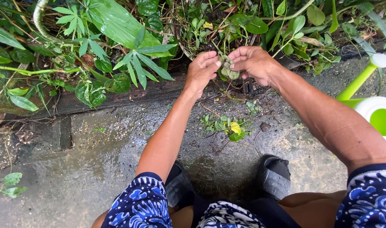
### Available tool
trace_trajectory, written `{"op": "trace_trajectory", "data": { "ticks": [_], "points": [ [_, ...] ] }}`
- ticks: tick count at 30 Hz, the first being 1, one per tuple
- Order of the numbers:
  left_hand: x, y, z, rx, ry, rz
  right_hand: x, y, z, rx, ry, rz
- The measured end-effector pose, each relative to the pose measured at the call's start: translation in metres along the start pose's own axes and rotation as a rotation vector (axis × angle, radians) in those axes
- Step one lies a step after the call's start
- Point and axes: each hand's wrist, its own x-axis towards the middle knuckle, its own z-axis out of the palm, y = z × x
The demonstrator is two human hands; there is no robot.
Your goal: Picking leaves and small stems from a garden bed by hand.
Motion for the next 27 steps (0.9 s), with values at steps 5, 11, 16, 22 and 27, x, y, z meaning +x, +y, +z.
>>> {"op": "trace_trajectory", "data": {
  "ticks": [5, 11, 16, 22, 27],
  "points": [
    [-0.003, -0.007, -0.004, -0.091, -0.1, -0.062, -0.014, 0.003, -0.005, 0.013, -0.105, 0.098],
    [-0.021, -0.012, -0.007, -0.042, -0.307, -0.153, -0.041, 0.022, -0.006, -0.058, -0.149, 0.179],
    [-0.043, -0.01, 0.001, 0.064, -0.455, -0.244, -0.068, 0.035, -0.004, -0.086, -0.173, 0.28],
    [-0.051, -0.022, 0.001, 0.348, -0.728, -0.456, -0.088, 0.047, 0.002, -0.236, -0.314, 0.488],
    [-0.012, -0.071, -0.022, 0.968, -0.286, -0.204, -0.067, 0.079, -0.009, -0.93, -0.301, 0.302]
  ]
}}
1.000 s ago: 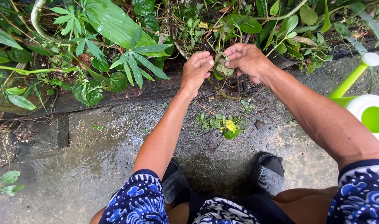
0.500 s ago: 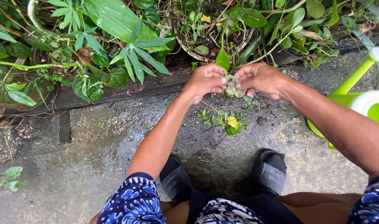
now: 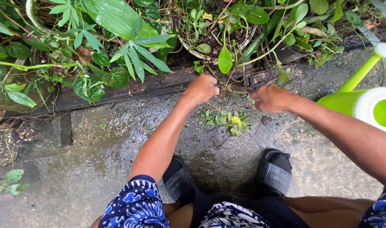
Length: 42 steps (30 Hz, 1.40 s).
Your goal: Picking leaves and small stems from a garden bed by hand.
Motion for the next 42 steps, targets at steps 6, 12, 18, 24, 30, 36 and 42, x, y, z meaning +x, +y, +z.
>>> {"op": "trace_trajectory", "data": {
  "ticks": [6, 12, 18, 24, 30, 36, 42],
  "points": [
    [-0.045, 0.106, -0.092, -0.629, 0.39, 0.0, -0.044, -0.078, -0.069, 0.463, -0.081, 0.049],
    [-0.007, 0.095, -0.092, -0.979, 0.511, 0.056, -0.039, -0.11, -0.117, 0.804, 0.159, -0.059],
    [0.005, 0.082, -0.103, -0.995, 0.529, -0.075, 0.02, -0.116, -0.121, 1.099, 0.268, -0.145],
    [0.009, 0.073, -0.111, -1.114, 0.47, -0.069, 0.054, -0.142, -0.118, 1.051, 0.276, -0.171],
    [0.054, 0.041, -0.108, -1.244, 0.432, -0.062, 0.089, -0.153, -0.123, 0.991, 0.292, -0.177],
    [0.052, 0.042, -0.117, -1.32, 0.421, -0.112, 0.098, -0.163, -0.123, 0.906, 0.305, -0.082],
    [0.04, 0.05, -0.119, -1.33, 0.441, -0.093, 0.091, -0.156, -0.125, 0.936, 0.318, -0.109]
  ]
}}
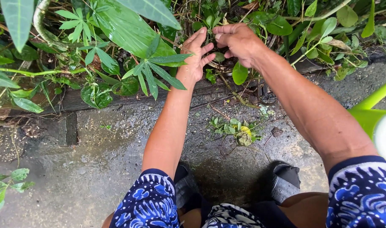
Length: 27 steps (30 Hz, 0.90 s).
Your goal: Picking leaves and small stems from a garden bed by hand.
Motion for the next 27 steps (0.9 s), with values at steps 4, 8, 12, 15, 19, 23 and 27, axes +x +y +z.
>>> {"op": "trace_trajectory", "data": {
  "ticks": [4, 8, 12, 15, 19, 23, 27],
  "points": [
    [-0.011, 0.004, 0.01, 0.015, -0.061, 0.024, -0.013, -0.004, -0.016, 0.063, 0.007, -0.029],
    [-0.032, 0.014, 0.021, -0.031, -0.157, 0.066, -0.037, -0.011, -0.034, 0.098, -0.017, -0.054],
    [-0.049, 0.024, 0.028, -0.074, -0.251, 0.084, -0.064, -0.018, -0.049, 0.062, -0.02, -0.096],
    [-0.065, 0.028, 0.032, -0.091, -0.318, 0.091, -0.083, -0.022, -0.058, 0.052, -0.012, -0.072],
    [-0.075, 0.023, 0.036, -0.106, -0.36, 0.085, -0.098, -0.013, -0.072, 0.028, -0.012, -0.092],
    [-0.082, 0.011, 0.04, -0.103, -0.427, 0.064, -0.115, -0.009, -0.079, 0.037, -0.003, -0.053],
    [-0.094, -0.003, 0.046, -0.066, -0.461, 0.051, -0.122, -0.003, -0.091, 0.039, 0.031, -0.024]
  ]
}}
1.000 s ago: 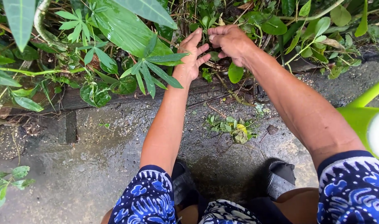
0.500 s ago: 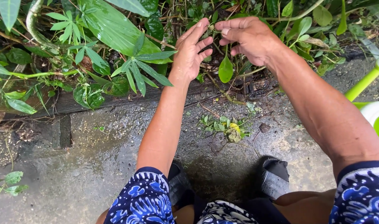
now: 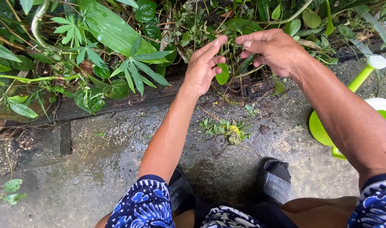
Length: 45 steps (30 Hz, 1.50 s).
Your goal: Picking leaves and small stems from a garden bed by hand.
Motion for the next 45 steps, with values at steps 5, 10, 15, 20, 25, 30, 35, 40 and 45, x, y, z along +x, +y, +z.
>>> {"op": "trace_trajectory", "data": {
  "ticks": [5, 10, 15, 20, 25, 30, 35, 40, 45],
  "points": [
    [-0.006, 0.002, 0.003, 0.006, -0.025, 0.024, 0.002, 0.009, -0.015, 0.042, -0.002, -0.02],
    [-0.015, 0.041, 0.004, -0.025, 0.069, 0.114, 0.003, 0.008, -0.015, 0.035, 0.018, 0.007],
    [-0.02, 0.035, 0.017, 0.146, 0.054, 0.051, 0.009, 0.003, -0.009, 0.151, -0.023, -0.002],
    [-0.011, 0.004, 0.004, 0.49, 0.136, -0.124, 0.019, 0.008, 0.002, 0.154, 0.062, 0.057],
    [0.008, -0.01, -0.037, 0.701, 0.448, 0.276, 0.03, 0.017, 0.003, 0.112, 0.111, 0.111],
    [0.035, -0.004, -0.068, 0.885, 0.71, 0.783, 0.04, 0.016, 0.006, 0.128, 0.14, 0.085],
    [0.055, -0.008, -0.093, 1.212, 0.648, 0.606, 0.046, 0.019, 0.009, 0.154, 0.105, 0.092],
    [0.058, -0.01, -0.095, 1.296, 0.708, 0.207, 0.051, 0.021, 0.009, 0.142, 0.103, 0.099],
    [0.061, -0.002, -0.103, 0.932, 0.533, 0.484, 0.052, 0.021, 0.01, 0.149, 0.121, 0.103]
  ]
}}
